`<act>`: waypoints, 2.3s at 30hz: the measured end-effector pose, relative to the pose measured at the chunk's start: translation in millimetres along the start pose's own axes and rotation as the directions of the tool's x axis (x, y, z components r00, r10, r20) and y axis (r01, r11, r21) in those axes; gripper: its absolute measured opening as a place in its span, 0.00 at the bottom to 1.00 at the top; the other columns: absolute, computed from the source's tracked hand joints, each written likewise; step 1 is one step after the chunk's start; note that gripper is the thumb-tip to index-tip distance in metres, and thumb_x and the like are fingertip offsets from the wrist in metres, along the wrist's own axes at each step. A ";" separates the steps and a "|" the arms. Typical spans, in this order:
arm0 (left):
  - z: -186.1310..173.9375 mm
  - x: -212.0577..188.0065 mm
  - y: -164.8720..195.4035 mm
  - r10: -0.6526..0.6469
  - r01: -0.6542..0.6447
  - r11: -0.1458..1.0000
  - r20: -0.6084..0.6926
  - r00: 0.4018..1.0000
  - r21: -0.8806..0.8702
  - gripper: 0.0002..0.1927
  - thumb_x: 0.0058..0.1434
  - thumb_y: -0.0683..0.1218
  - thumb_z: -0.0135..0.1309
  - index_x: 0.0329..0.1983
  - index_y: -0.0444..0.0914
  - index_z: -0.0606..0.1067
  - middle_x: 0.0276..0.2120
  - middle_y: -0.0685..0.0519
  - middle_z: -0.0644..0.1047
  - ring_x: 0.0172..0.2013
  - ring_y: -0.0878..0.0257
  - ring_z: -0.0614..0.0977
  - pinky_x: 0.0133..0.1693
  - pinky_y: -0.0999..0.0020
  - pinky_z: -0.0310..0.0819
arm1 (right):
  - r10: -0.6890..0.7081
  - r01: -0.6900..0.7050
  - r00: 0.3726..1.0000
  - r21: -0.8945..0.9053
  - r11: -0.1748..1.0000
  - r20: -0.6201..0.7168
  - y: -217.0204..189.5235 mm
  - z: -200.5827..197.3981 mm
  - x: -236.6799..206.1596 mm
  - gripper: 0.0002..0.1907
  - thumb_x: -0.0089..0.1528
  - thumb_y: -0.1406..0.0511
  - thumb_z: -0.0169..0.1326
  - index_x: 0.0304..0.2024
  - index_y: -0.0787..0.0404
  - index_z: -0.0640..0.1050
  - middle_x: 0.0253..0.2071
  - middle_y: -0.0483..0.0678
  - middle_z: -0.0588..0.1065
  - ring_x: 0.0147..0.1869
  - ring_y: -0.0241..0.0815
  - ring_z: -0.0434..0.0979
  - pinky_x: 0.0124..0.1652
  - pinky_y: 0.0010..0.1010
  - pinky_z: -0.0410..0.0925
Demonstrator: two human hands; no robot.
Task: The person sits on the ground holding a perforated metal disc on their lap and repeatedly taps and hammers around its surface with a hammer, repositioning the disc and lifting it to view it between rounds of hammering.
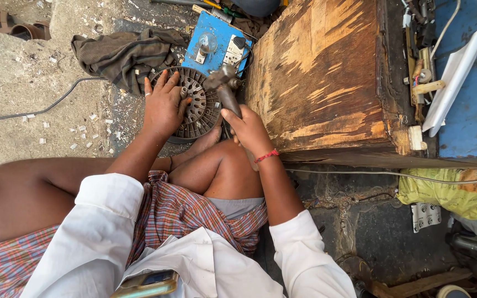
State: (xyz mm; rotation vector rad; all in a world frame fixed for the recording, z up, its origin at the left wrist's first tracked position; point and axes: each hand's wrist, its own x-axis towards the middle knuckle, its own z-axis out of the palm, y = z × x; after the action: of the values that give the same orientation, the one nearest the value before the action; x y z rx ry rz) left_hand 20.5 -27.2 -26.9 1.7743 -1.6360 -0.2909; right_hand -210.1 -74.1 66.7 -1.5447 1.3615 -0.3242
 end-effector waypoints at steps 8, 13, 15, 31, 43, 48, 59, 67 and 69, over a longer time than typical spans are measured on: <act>3.6 -1.5 8.7 -0.016 0.020 0.995 -0.046 0.999 0.095 0.20 0.70 0.52 0.54 0.56 0.34 0.73 0.71 0.41 0.68 0.74 0.43 0.61 0.71 0.36 0.41 | -0.186 0.139 0.982 -0.587 0.798 -0.020 -17.1 13.2 34.4 0.27 0.63 0.45 0.55 0.39 0.64 0.77 0.31 0.62 0.78 0.36 0.63 0.80 0.37 0.50 0.70; 5.5 -2.6 12.1 -0.080 0.077 0.991 0.024 0.997 0.109 0.36 0.65 0.58 0.55 0.69 0.31 0.65 0.72 0.40 0.62 0.73 0.47 0.58 0.69 0.39 0.38 | -0.195 0.158 0.981 -0.602 0.783 0.003 -21.9 10.2 32.0 0.27 0.63 0.44 0.55 0.38 0.63 0.76 0.27 0.61 0.77 0.33 0.62 0.80 0.33 0.50 0.69; 6.6 -2.5 12.2 -0.093 0.087 0.989 0.046 0.995 0.117 0.35 0.66 0.58 0.53 0.70 0.33 0.65 0.73 0.41 0.62 0.74 0.48 0.57 0.70 0.39 0.36 | -0.161 0.116 0.987 -0.595 0.795 -0.023 -24.5 6.5 29.9 0.26 0.63 0.45 0.55 0.38 0.62 0.75 0.26 0.59 0.77 0.31 0.59 0.80 0.32 0.50 0.69; 13.6 -3.7 12.8 -0.083 0.081 0.990 0.017 0.996 0.118 0.28 0.71 0.53 0.50 0.69 0.34 0.68 0.74 0.44 0.63 0.75 0.50 0.58 0.71 0.35 0.34 | -0.400 0.335 0.912 -0.394 0.856 -0.095 -25.5 -0.6 37.5 0.26 0.65 0.45 0.52 0.43 0.61 0.75 0.29 0.58 0.78 0.34 0.58 0.81 0.35 0.45 0.71; 13.8 -5.0 9.0 -0.046 0.045 0.984 0.002 0.999 0.172 0.27 0.70 0.53 0.50 0.68 0.34 0.68 0.73 0.41 0.63 0.74 0.48 0.58 0.70 0.36 0.36 | -0.255 0.221 0.966 -0.640 0.736 0.041 -24.4 -2.4 35.3 0.25 0.64 0.46 0.56 0.37 0.62 0.75 0.27 0.59 0.76 0.32 0.62 0.78 0.32 0.50 0.68; 12.7 -6.3 9.7 -0.046 0.046 0.992 -0.008 0.999 0.121 0.25 0.71 0.51 0.51 0.67 0.34 0.69 0.73 0.42 0.64 0.74 0.47 0.59 0.71 0.36 0.36 | -0.245 0.186 0.968 -0.513 0.838 -0.048 -27.6 -5.8 37.8 0.26 0.63 0.45 0.54 0.39 0.63 0.74 0.25 0.59 0.76 0.31 0.59 0.81 0.33 0.47 0.70; 11.6 -8.6 8.5 -0.058 0.055 0.992 0.023 0.998 0.116 0.24 0.72 0.51 0.50 0.67 0.34 0.71 0.74 0.41 0.63 0.75 0.46 0.60 0.71 0.35 0.37 | -0.211 0.178 0.977 -0.576 0.798 0.009 -21.4 -5.6 40.5 0.26 0.63 0.44 0.54 0.39 0.61 0.75 0.28 0.59 0.77 0.34 0.60 0.80 0.34 0.49 0.70; 12.4 -7.2 8.3 -0.048 0.048 0.993 0.007 0.999 0.105 0.23 0.74 0.51 0.49 0.66 0.33 0.71 0.74 0.41 0.64 0.74 0.46 0.61 0.72 0.35 0.37 | -0.269 0.211 0.963 -0.684 0.698 0.022 -14.8 0.2 42.3 0.27 0.65 0.45 0.55 0.41 0.63 0.76 0.31 0.61 0.78 0.37 0.66 0.79 0.36 0.53 0.69; 15.2 -7.7 6.2 -0.001 0.005 0.992 -0.026 1.000 0.129 0.24 0.71 0.51 0.50 0.64 0.33 0.72 0.72 0.40 0.64 0.73 0.45 0.61 0.70 0.34 0.37 | -0.264 0.203 0.964 -0.614 0.763 -0.009 -14.0 0.7 42.7 0.26 0.62 0.45 0.56 0.40 0.62 0.77 0.30 0.61 0.77 0.37 0.64 0.80 0.36 0.51 0.70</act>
State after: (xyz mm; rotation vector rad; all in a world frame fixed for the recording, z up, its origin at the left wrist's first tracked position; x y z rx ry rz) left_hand 5.2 -24.8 -36.4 1.8687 -1.6671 -0.1657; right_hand -187.4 -112.4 60.6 -2.2794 1.4243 -0.1047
